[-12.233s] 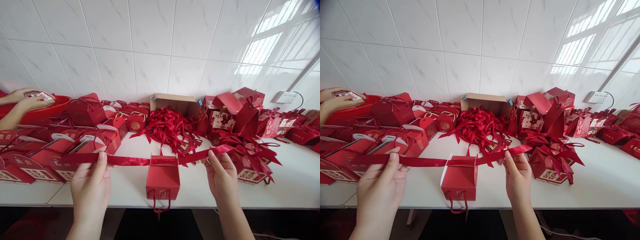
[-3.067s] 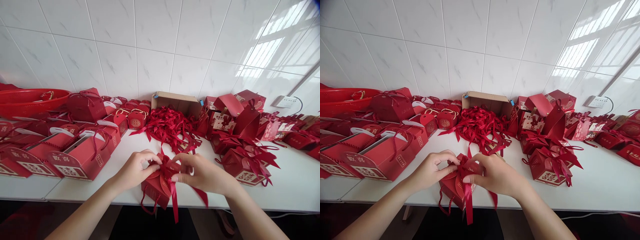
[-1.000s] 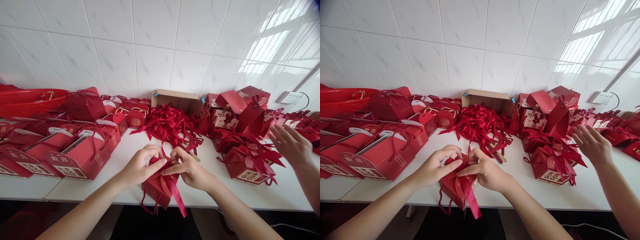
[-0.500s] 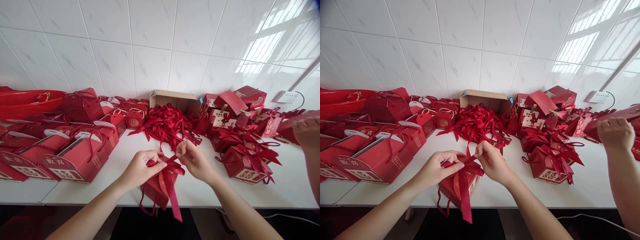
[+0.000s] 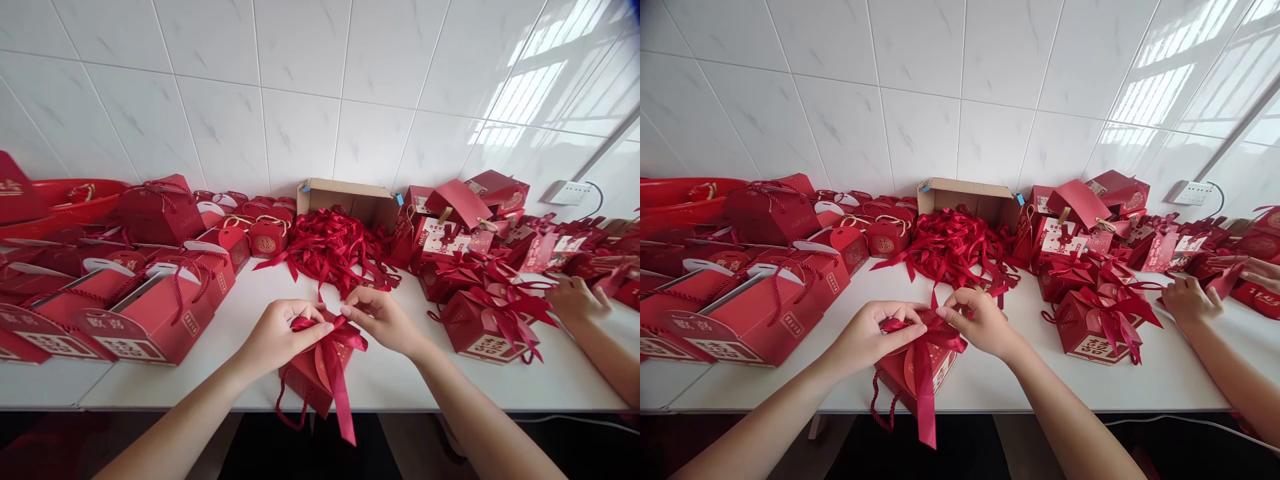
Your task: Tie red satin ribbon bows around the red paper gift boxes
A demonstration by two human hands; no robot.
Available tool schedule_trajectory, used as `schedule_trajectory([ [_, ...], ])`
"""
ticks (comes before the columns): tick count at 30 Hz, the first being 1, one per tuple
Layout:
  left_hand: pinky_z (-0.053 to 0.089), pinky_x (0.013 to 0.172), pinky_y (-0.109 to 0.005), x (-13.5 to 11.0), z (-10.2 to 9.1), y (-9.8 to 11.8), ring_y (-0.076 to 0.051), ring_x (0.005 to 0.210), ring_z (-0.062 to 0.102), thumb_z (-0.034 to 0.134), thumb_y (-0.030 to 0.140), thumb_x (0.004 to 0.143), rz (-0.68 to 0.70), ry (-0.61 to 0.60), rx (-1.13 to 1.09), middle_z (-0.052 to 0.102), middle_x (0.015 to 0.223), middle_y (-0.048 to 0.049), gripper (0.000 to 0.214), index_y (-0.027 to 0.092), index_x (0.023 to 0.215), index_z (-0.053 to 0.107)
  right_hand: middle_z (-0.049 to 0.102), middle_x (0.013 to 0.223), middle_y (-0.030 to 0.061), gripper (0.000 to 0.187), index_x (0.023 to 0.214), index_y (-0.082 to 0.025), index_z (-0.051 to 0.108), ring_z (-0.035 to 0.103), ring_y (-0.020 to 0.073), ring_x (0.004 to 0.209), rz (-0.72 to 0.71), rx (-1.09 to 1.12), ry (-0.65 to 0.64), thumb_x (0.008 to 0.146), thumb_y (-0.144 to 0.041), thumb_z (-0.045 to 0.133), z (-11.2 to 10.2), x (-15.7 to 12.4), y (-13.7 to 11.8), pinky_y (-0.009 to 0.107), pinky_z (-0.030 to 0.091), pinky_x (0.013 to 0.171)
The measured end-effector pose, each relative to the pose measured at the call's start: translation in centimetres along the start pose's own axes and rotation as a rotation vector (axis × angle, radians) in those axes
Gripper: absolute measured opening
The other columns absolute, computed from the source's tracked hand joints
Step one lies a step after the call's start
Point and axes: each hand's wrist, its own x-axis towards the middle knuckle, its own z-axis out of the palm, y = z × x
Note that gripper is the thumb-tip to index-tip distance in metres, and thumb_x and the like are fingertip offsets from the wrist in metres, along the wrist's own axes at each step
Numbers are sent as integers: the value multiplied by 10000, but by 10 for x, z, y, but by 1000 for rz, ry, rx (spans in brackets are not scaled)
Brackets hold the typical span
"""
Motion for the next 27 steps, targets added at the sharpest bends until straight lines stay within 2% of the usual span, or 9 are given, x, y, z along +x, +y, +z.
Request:
schedule_trajectory([
  [4, 476, 924, -323, 0, 2, 0, -259, 1082, 648, 666, 320, 764, -16, 15, 26, 747, 803, -31, 187, 202, 620, 647, 567, 654, 1, 324, 749, -165, 576, 452, 105, 583, 30, 19, 12, 900, -451, 557, 4, 4, -1, 237, 362, 547],
  [7, 497, 896, -321, -1, 3, 0, -268, 1074, 652, 667, 309, 761, -30, 6, 17, 743, 794, -38, 240, 195, 565, 588, 589, 647, 11, 353, 723, -161, 587, 479, 111, 586, -24, 9, 51, 878, -479, 584, 1, 8, -4, 236, 374, 547],
  [11, 505, 900, -307, 0, 4, 0, -272, 1097, 647, 664, 308, 766, -6, -29, 11, 696, 650, -14, 294, 207, 525, 530, 612, 648, 24, 358, 707, -168, 602, 514, 129, 598, -60, -20, 105, 862, -490, 603, -2, 9, -6, 248, 397, 561],
  [13, 497, 927, -323, -1, 3, -2, -279, 1105, 645, 675, 309, 756, -9, -38, 13, 720, 708, -16, 272, 209, 537, 548, 611, 646, 26, 361, 700, -173, 600, 520, 134, 598, -44, -29, 135, 861, -497, 603, 0, 8, -3, 253, 400, 568],
  [15, 480, 964, -343, -1, 2, -5, -278, 1121, 637, 691, 308, 743, -16, -44, -5, 755, 890, -26, 208, 208, 584, 603, 593, 637, 20, 373, 711, -176, 591, 514, 132, 589, -9, -15, 134, 859, -518, 595, 2, 6, 1, 251, 394, 561],
  [17, 465, 987, -349, -1, 1, -6, -271, 1142, 624, 696, 305, 741, -18, -41, -29, 757, 966, -31, 159, 211, 625, 642, 559, 643, 9, 401, 740, -175, 571, 480, 118, 572, 26, 32, 94, 854, -559, 579, 2, 5, 4, 240, 375, 538],
  [22, 481, 962, -334, -2, 1, -3, -258, 1141, 623, 697, 304, 741, -5, -22, -73, 761, 825, -19, 161, 213, 620, 643, 436, 605, -21, 590, 749, -167, 515, 380, 100, 540, 8, 146, -151, 860, -726, 366, -6, 4, 6, 231, 327, 501],
  [25, 491, 942, -322, -1, 1, -2, -249, 1113, 638, 690, 298, 745, 6, -24, -87, 755, 815, -15, 155, 210, 628, 639, 418, 593, -31, 510, 679, -165, 490, 342, 88, 541, 30, 62, -255, 878, -634, 472, -7, 3, 6, 226, 292, 503],
  [27, 495, 930, -313, -1, 1, -3, -243, 1081, 650, 675, 293, 755, 9, -30, -73, 750, 807, -17, 174, 203, 615, 624, 387, 567, -40, 488, 623, -166, 458, 303, 79, 525, 36, 26, -256, 909, -560, 484, -4, 4, 6, 228, 261, 496],
])
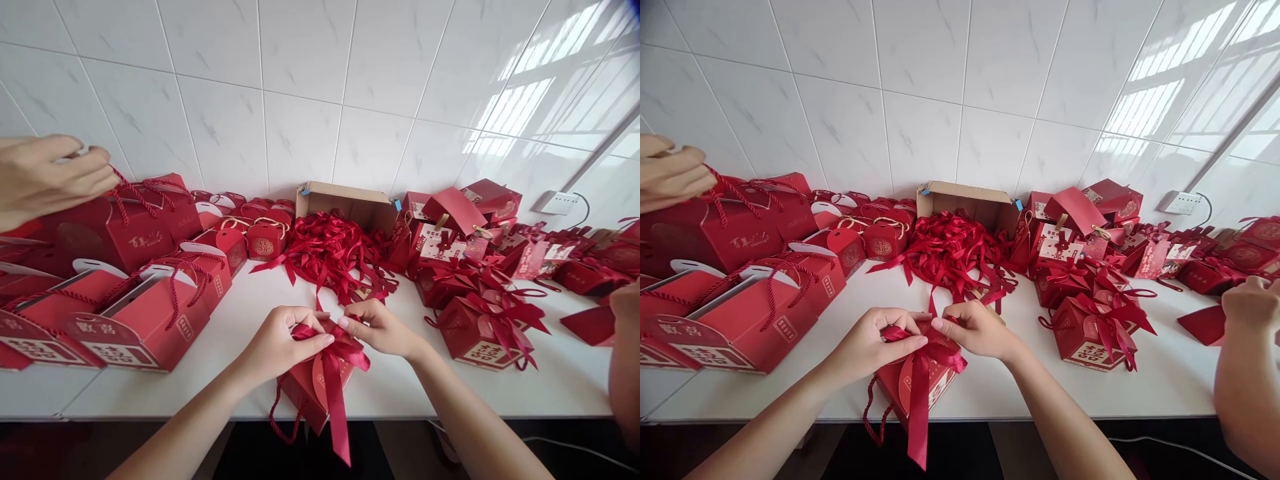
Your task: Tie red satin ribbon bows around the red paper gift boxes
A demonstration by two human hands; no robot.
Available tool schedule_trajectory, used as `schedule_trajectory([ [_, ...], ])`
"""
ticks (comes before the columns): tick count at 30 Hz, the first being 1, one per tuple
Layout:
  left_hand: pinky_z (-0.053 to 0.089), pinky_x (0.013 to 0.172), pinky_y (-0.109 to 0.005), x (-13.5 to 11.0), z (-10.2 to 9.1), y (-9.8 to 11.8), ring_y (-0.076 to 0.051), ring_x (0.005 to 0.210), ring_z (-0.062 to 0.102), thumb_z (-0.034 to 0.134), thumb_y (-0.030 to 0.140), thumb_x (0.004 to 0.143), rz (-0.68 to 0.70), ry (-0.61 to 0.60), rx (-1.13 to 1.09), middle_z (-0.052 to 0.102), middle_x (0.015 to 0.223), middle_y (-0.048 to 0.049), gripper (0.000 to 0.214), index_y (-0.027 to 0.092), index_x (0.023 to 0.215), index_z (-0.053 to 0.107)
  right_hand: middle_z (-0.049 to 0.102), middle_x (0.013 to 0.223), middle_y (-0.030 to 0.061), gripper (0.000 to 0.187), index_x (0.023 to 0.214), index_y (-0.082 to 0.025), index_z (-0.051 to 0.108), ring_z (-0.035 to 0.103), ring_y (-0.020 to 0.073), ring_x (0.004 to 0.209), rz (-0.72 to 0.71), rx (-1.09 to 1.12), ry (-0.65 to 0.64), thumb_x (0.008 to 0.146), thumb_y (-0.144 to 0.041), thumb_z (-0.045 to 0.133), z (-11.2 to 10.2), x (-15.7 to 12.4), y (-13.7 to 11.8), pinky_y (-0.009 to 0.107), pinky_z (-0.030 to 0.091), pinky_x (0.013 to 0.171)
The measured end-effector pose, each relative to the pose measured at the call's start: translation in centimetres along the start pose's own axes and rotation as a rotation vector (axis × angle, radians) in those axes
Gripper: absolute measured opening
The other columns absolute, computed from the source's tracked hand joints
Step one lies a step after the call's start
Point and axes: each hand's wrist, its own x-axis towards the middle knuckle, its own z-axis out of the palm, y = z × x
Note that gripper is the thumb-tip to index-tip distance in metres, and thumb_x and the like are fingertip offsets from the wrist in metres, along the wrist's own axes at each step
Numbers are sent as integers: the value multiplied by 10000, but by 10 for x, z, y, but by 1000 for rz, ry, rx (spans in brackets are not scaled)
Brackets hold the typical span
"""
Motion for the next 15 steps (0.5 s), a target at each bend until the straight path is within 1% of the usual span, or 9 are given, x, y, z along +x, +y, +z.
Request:
schedule_trajectory([
  [2, 507, 902, -312, 0, 1, -1, -240, 1001, 676, 667, 292, 758, 2, -9, 36, 735, 765, -13, 196, 194, 599, 606, 319, 537, -49, 516, 567, -172, 391, 256, 76, 509, -26, 3, 41, 932, -532, 455, 2, 2, 0, 237, 224, 482],
  [4, 526, 851, -307, -1, 2, -1, -236, 905, 693, 670, 295, 748, 8, -11, 74, 701, 688, 0, 224, 188, 574, 576, 259, 531, -52, 534, 539, -182, 320, 222, 78, 508, -70, -8, 92, 929, -513, 474, 2, 4, -2, 246, 195, 476],
  [6, 537, 797, -290, -2, 3, 0, -233, 858, 695, 666, 294, 745, 22, -12, 96, 655, 618, 13, 255, 187, 552, 539, 250, 532, -49, 540, 532, -186, 284, 221, 82, 514, -109, -39, 134, 923, -493, 497, 2, 5, -5, 253, 195, 480],
  [9, 529, 805, -270, -2, 5, 0, -236, 928, 688, 644, 291, 767, 46, -26, 81, 637, 608, 15, 275, 193, 547, 512, 274, 528, -42, 539, 533, -189, 276, 238, 87, 516, -123, -77, 200, 922, -490, 497, 2, 5, -7, 257, 213, 489],
  [13, 491, 938, -312, -1, 6, -3, -259, 1108, 634, 652, 299, 775, 28, -30, 34, 725, 774, -12, 232, 204, 587, 553, 267, 543, -38, 549, 541, -190, 252, 243, 90, 523, -85, -114, 325, 923, -517, 473, 9, 1, -4, 256, 226, 497],
  [15, 483, 964, -338, -1, 6, -5, -266, 1145, 615, 664, 304, 770, 20, -27, -8, 742, 835, -23, 207, 208, 613, 567, 284, 556, -37, 529, 554, -188, 297, 267, 93, 532, -38, -109, 343, 926, -525, 464, 11, -3, -2, 253, 244, 506],
])
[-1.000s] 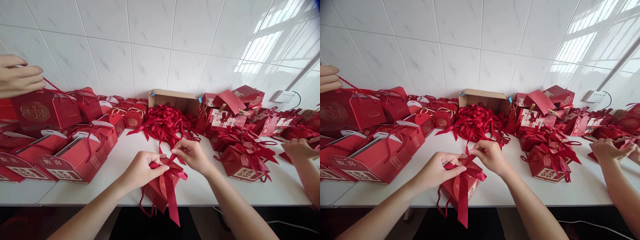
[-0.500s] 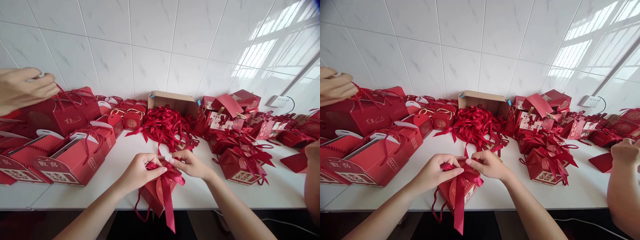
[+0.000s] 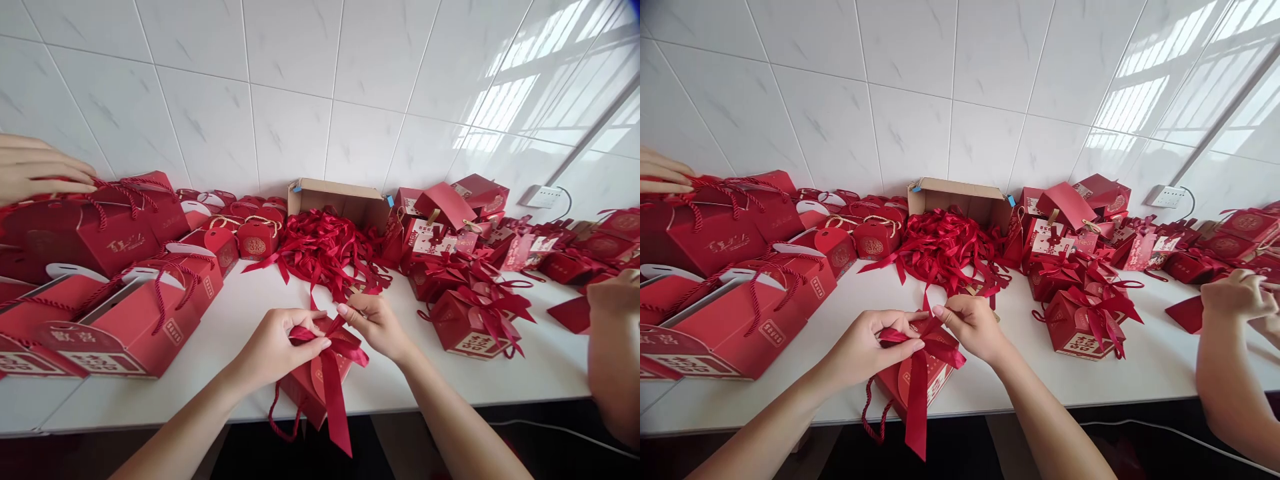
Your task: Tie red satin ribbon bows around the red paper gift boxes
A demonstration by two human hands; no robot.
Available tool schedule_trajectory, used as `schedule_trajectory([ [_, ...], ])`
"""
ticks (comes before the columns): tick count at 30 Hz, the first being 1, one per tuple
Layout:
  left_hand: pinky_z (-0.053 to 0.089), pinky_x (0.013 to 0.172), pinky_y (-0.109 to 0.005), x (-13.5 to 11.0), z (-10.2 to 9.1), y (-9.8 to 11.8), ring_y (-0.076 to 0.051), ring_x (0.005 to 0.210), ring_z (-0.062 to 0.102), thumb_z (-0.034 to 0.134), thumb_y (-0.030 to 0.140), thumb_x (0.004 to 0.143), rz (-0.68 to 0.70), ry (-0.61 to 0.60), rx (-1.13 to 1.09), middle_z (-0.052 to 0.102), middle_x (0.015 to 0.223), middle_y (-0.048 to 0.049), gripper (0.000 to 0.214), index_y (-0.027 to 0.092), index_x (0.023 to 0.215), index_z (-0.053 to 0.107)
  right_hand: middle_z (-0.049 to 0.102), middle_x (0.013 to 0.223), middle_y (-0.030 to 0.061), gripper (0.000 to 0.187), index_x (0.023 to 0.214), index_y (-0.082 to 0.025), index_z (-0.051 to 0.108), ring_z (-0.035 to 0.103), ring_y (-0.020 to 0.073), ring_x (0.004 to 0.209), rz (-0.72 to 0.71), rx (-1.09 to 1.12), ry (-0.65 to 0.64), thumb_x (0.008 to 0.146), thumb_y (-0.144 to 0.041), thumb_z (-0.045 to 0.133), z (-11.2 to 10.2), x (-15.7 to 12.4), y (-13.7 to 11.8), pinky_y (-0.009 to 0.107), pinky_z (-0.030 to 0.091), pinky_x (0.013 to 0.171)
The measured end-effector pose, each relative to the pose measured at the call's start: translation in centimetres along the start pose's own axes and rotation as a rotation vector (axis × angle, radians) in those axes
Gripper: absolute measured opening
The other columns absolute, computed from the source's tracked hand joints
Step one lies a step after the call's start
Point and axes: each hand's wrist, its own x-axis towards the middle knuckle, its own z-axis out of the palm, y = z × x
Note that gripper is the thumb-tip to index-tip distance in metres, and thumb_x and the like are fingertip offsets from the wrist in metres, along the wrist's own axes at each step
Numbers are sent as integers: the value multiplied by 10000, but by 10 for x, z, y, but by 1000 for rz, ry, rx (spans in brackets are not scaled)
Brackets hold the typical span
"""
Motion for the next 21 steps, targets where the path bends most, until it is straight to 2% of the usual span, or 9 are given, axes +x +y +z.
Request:
schedule_trajectory([
  [2, 477, 976, -352, -2, -1, -2, -268, 1163, 602, 660, 314, 780, 21, 8, -42, 738, 825, -32, 203, 210, 637, 563, 377, 600, -22, 460, 638, -183, 430, 346, 107, 562, 44, 36, -10, 948, -523, 421, -2, -7, 1, 250, 306, 534],
  [4, 464, 988, -355, -5, -3, -5, -266, 1176, 589, 638, 334, 805, 72, 47, -72, 731, 884, -47, 200, 208, 674, 554, 517, 749, 21, 394, 870, -188, 540, 465, 140, 665, 55, 105, 42, 972, -521, 356, -7, -17, 1, 263, 392, 607],
  [5, 460, 990, -355, -7, -4, -8, -264, 1176, 585, 622, 353, 819, 98, 83, -82, 723, 958, -60, 192, 206, 712, 560, 559, 858, 50, 390, 1010, -199, 540, 512, 161, 747, 47, 139, 98, 977, -526, 331, -9, -23, 1, 278, 427, 657],
  [7, 464, 978, -355, -13, -6, -14, -261, 1164, 582, 584, 410, 844, 126, 189, -96, 675, 1124, -87, 206, 205, 831, 582, 562, 1092, 101, 470, 1243, -234, 456, 547, 208, 946, 20, 177, 194, 949, -585, 347, -12, -39, 2, 324, 467, 782],
  [10, 480, 951, -368, -24, -9, -31, -272, 1194, 542, 473, 514, 890, 51, 367, -122, 611, 1231, -110, 359, 209, 1046, 581, 369, 1421, 140, 885, 1460, -292, 210, 422, 303, 1270, -18, 167, 174, 764, -723, 545, -5, -67, 3, 439, 404, 1016],
  [12, 480, 948, -389, -33, -12, -46, -282, 1191, 537, 388, 558, 913, -58, 441, -122, 608, 1228, -107, 429, 212, 1077, 581, 185, 1535, 147, 1165, 1505, -309, 23, 274, 352, 1390, 15, 130, 101, 642, -673, 716, 10, -84, 4, 508, 323, 1097],
  [15, 457, 973, -423, -44, -14, -68, -289, 1113, 579, 367, 613, 897, -216, 469, -52, 635, 1171, -95, 488, 208, 1030, 606, 52, 1570, 159, 1331, 1487, -334, -155, 182, 383, 1430, 128, 110, 78, 616, -475, 842, 46, -101, 3, 594, 271, 1105],
  [18, 433, 1006, -401, -49, -14, -80, -278, 1113, 583, 402, 635, 873, -256, 475, -8, 653, 1137, -81, 496, 210, 1015, 615, 160, 1544, 192, 1398, 1459, -318, -250, 213, 380, 1423, 210, 172, 133, 614, -378, 862, 82, -105, 0, 613, 299, 1082],
  [21, 446, 992, -357, -49, -13, -82, -263, 1132, 582, 436, 613, 869, -235, 472, -17, 665, 1115, -74, 458, 209, 996, 610, 265, 1508, 175, 1268, 1487, -318, -156, 303, 353, 1391, 232, 190, 247, 673, -352, 816, 91, -101, -3, 567, 349, 1074],
])
